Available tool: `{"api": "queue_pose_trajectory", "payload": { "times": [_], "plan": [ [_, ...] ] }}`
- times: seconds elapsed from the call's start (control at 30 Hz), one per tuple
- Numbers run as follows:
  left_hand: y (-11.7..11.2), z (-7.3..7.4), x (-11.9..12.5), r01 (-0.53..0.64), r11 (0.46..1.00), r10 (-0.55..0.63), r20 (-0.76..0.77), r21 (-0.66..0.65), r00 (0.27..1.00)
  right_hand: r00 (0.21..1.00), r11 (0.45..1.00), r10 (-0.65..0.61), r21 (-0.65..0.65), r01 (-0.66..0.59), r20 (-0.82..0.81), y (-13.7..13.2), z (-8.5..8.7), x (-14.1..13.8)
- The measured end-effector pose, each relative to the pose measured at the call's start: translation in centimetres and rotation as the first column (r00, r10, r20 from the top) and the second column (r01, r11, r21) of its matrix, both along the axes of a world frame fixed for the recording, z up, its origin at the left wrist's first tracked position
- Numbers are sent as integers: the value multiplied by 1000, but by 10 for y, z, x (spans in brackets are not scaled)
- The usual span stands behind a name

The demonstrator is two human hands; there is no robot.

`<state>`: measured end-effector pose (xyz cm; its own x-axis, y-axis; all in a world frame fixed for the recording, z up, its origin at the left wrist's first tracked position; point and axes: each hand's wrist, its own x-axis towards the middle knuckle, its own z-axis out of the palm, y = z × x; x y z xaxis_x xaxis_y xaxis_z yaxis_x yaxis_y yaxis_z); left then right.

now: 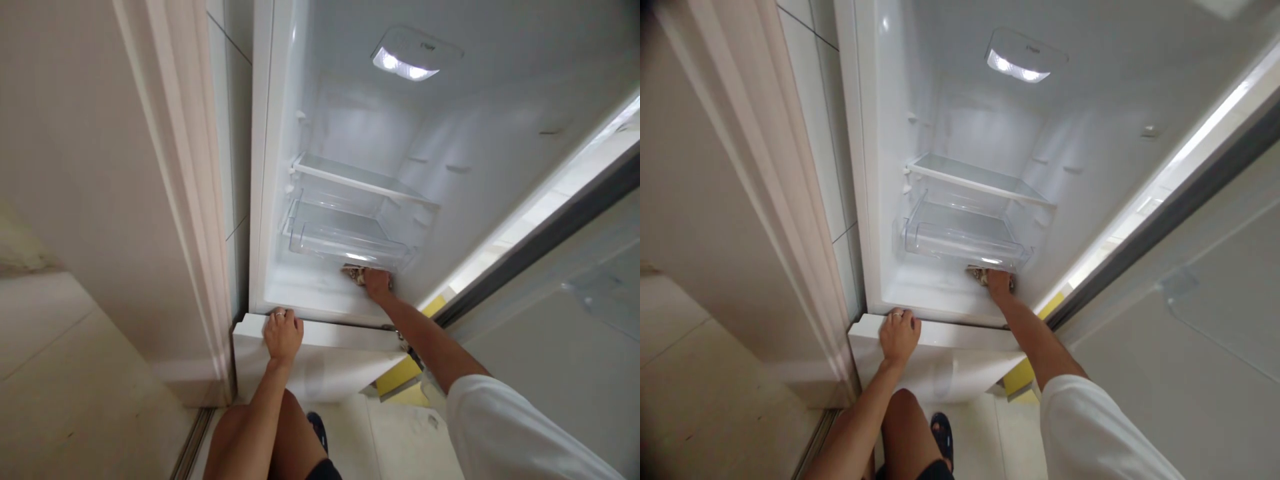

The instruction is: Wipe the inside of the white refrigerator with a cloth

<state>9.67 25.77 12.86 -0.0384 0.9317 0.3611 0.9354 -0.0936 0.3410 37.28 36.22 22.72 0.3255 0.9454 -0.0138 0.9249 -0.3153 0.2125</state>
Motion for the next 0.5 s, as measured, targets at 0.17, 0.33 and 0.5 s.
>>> {"api": "queue_pose_trajectory", "payload": {
  "times": [0.17,0.33,0.5],
  "plan": [
    [-3,1,-3,34,999,-34,6,5,999,986,989,-149,12,149,74,-32,-5,-6],
    [-4,1,-4,49,999,-49,3,5,999,975,971,-212,-100,218,60,-34,2,-12],
    [-4,0,-4,36,999,-36,4,14,999,981,967,-183,-170,190,59,-28,9,-12]
  ]
}}
